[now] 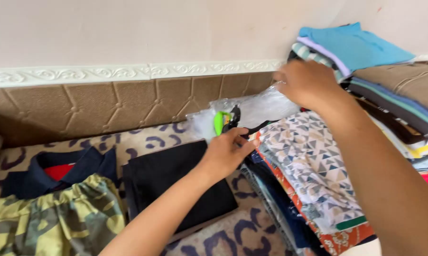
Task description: Sorting and organizing various items of clothing by laying them out on a flat surface
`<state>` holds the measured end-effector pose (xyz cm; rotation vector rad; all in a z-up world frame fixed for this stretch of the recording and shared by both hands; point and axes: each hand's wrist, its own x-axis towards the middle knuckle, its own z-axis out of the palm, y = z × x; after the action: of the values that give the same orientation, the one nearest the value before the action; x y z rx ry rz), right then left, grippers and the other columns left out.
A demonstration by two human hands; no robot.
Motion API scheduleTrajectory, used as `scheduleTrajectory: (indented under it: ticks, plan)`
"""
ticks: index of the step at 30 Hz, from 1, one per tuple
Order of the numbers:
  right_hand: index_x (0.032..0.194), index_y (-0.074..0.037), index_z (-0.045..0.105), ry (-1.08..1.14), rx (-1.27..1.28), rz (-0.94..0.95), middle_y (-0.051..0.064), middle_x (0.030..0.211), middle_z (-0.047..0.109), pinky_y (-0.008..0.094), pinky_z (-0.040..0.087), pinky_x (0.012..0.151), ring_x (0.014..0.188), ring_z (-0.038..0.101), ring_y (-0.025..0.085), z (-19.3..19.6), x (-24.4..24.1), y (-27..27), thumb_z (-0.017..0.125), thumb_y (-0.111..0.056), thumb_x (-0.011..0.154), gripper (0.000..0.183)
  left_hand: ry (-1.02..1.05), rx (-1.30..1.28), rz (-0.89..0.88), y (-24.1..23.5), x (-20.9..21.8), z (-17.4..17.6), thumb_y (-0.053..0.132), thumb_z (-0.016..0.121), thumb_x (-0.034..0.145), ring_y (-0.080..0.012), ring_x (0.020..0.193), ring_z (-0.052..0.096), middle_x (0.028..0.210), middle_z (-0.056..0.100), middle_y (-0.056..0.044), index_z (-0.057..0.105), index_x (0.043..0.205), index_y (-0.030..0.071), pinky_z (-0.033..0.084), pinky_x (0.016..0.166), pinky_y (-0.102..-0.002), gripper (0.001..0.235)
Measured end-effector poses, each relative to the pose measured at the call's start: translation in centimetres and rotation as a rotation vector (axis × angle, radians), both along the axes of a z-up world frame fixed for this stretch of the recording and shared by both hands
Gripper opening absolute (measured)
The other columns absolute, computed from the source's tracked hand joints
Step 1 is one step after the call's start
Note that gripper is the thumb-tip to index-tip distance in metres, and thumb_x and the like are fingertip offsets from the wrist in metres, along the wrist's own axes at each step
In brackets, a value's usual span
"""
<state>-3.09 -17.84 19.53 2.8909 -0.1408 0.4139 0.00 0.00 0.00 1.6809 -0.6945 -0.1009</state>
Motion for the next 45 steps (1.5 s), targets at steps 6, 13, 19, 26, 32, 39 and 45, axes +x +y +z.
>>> scheduleTrajectory:
  ticks: [6, 13, 19, 26, 32, 39, 45]
  plan:
    - [0.110, -0.034, 0.082, 0.225, 0.269, -0.441, 0.012, 0.119, 0.079, 0.051, 0.056, 0.100, 0.118, 0.070, 0.038, -9.4, -1.7, -18.6, 0.071, -0.059, 0.077, 0.043, 0.127, 0.375, -0.027, -8.0, 1.3, 0.6, 0.080, 0.064, 0.075, -0.0291, 0.123, 0.066, 0.127, 0.072, -0.012, 0.061, 0.139, 0.008, 0.052, 0.104, -0.040, 0.096]
    - [0.130, -0.035, 0.072, 0.221, 0.355, -0.425, 0.009, 0.132, 0.073, 0.050, 0.053, 0.104, 0.125, 0.065, 0.034, -13.0, -3.8, -18.8, 0.061, -0.057, 0.088, 0.049, 0.188, 0.475, -0.065, -8.7, -0.8, 4.2, 0.063, 0.074, 0.077, -0.0393, 0.116, 0.069, 0.126, 0.066, -0.028, 0.050, 0.137, -0.011, 0.057, 0.093, -0.048, 0.098]
    - [0.141, -0.019, 0.063, 0.139, 0.658, -0.184, 0.022, 0.128, 0.071, 0.053, 0.054, 0.100, 0.120, 0.067, 0.039, -6.7, -8.0, -7.8, 0.070, -0.043, 0.088, 0.058, 0.579, 0.145, -0.085, -11.2, 1.2, 3.7, 0.063, 0.081, 0.070, -0.0433, 0.125, 0.061, 0.136, 0.059, -0.030, 0.056, 0.137, -0.011, 0.061, 0.089, -0.047, 0.103]
    - [0.155, -0.004, 0.040, 0.197, 0.806, -0.029, 0.026, 0.153, 0.049, 0.060, 0.038, 0.114, 0.139, 0.048, 0.045, -7.1, -9.2, -5.4, 0.083, -0.033, 0.077, 0.094, 0.589, -0.118, -0.168, -12.5, 0.5, 5.7, 0.063, 0.069, 0.081, -0.0225, 0.065, 0.066, 0.089, 0.061, -0.015, 0.061, 0.132, -0.004, 0.062, 0.053, -0.031, 0.084]
    - [0.129, -0.004, 0.068, 0.213, 1.236, -0.301, 0.016, 0.070, 0.068, 0.034, 0.046, 0.043, 0.053, 0.065, 0.029, -8.7, -7.5, -12.7, 0.066, 0.003, 0.090, 0.041, 0.637, 0.149, -0.083, -9.3, 1.2, 3.2, 0.060, 0.058, 0.090, -0.0196, 0.091, 0.059, 0.096, 0.065, 0.000, 0.064, 0.100, 0.020, 0.047, 0.088, -0.044, 0.042]
    - [0.122, -0.001, 0.073, 0.010, 1.338, -0.201, 0.017, 0.103, 0.076, 0.037, 0.052, 0.073, 0.081, 0.068, 0.028, -6.9, -8.3, -12.2, 0.066, 0.006, 0.082, 0.041, 0.205, 0.499, -0.063, -10.0, 1.1, 3.8, 0.073, 0.052, 0.086, -0.0198, 0.057, 0.041, 0.062, 0.038, -0.002, 0.028, 0.064, 0.017, 0.021, 0.057, -0.039, 0.064]
    - [0.154, -0.018, 0.055, 0.145, 1.219, -0.214, 0.023, 0.102, 0.077, 0.044, 0.059, 0.076, 0.108, 0.073, 0.030, -5.0, -8.1, -10.2, 0.063, -0.030, 0.086, 0.069, 0.325, 0.224, 0.129, -12.1, 0.4, 4.1, 0.047, 0.053, 0.099, -0.0223, 0.075, 0.064, 0.086, 0.067, 0.001, 0.038, 0.140, 0.022, 0.043, 0.069, -0.043, 0.050]
